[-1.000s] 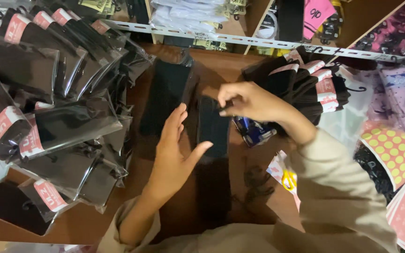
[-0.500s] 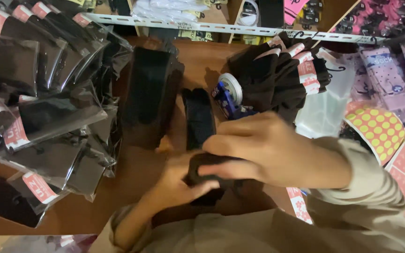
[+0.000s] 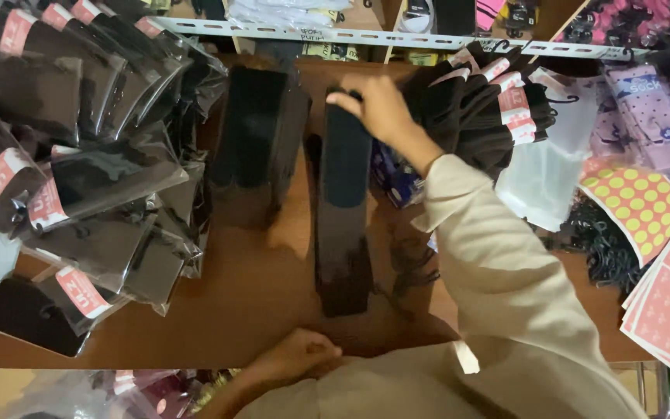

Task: Applying brand labels and tags to socks in a stockroom

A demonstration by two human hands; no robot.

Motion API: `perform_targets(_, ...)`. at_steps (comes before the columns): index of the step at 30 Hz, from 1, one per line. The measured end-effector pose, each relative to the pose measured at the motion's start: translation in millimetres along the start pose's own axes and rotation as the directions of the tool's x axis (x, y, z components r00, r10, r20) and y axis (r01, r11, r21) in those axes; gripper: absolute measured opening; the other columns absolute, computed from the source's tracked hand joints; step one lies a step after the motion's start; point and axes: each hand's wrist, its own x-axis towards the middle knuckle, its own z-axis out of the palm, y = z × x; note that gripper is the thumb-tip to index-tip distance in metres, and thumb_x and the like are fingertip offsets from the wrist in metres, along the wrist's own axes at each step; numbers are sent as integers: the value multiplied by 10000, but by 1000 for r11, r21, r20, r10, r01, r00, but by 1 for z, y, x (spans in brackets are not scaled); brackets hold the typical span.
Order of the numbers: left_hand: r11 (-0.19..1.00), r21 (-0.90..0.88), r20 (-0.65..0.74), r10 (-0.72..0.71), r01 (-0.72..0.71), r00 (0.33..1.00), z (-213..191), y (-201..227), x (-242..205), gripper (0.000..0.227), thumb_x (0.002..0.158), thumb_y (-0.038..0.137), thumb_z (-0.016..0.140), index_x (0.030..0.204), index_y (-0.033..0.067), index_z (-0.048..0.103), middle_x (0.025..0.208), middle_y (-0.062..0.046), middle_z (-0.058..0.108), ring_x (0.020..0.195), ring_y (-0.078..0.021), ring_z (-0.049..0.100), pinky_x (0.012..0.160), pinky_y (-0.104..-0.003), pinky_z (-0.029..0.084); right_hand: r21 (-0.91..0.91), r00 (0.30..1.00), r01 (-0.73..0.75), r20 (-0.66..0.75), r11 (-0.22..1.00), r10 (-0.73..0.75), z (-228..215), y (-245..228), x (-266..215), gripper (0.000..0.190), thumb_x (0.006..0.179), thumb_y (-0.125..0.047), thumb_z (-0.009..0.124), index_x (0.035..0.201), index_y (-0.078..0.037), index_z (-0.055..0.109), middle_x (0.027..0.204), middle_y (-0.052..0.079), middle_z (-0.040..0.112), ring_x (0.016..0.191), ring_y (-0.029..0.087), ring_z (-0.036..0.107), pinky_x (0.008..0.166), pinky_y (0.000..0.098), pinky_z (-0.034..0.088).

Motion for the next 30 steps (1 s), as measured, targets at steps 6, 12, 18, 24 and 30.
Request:
perform_targets(6, 895, -384, 147, 300, -225, 943, -59, 70, 36, 299, 965, 386, 609, 1017, 109, 711, 945, -77, 738, 871, -193, 706, 802, -326, 562, -126, 984, -143, 90, 982, 155, 12, 3, -13, 442, 1067, -442, 656, 844, -85, 518, 644, 99, 554, 570, 292, 571, 535, 383, 375)
perform_targets(12, 571, -812, 65, 297, -123, 953, -116, 97, 155, 1188, 866, 903, 268, 1546, -66, 375, 1593, -301, 387, 1489, -395, 396, 1255, -485, 278, 134, 995, -97, 21, 986, 95, -30, -68, -73, 321, 889, -353, 849, 995, -106, 674, 924, 122, 751, 886, 348, 736, 766, 462, 571)
perform_targets(18, 543, -835, -142, -58, -88, 988, -104, 140, 140, 1284, 755, 878, 516, 1649, 149, -49, 1704, -203, -59, 1584, -370, 51, 1313, -510, 89, 339, 851, -319, 514, 885, 110, -26, -128, -190, 287, 879, -32, 728, 1161, -66, 685, 1068, 196, 764, 997, 379, 738, 843, 467, 617)
perform_targets(24, 723, -668, -263, -9, -175, 965, -116, 33, 236, 485, 802, 215, 935, 1198, 46, 711, 1150, -199, 731, 1019, -344, 737, 812, -524, 624, 132, 771, -415, 576, 900, 271, -46, -62, -210, 234, 922, -275, 709, 1134, -178, 688, 928, 100, 799, 897, 337, 761, 764, 484, 613)
perform_targets(30, 753, -644, -270, -54, -138, 961, -98, 18, 210, 462, 774, 245, 950, 1129, 59, 722, 1046, -171, 747, 937, -298, 736, 771, -484, 614, -77, 618, -328, 737, 942, 275, -20, -22, -232, 232, 844, -283, 763, 993, -106, 753, 865, 144, 794, 889, 341, 762, 799, 438, 617)
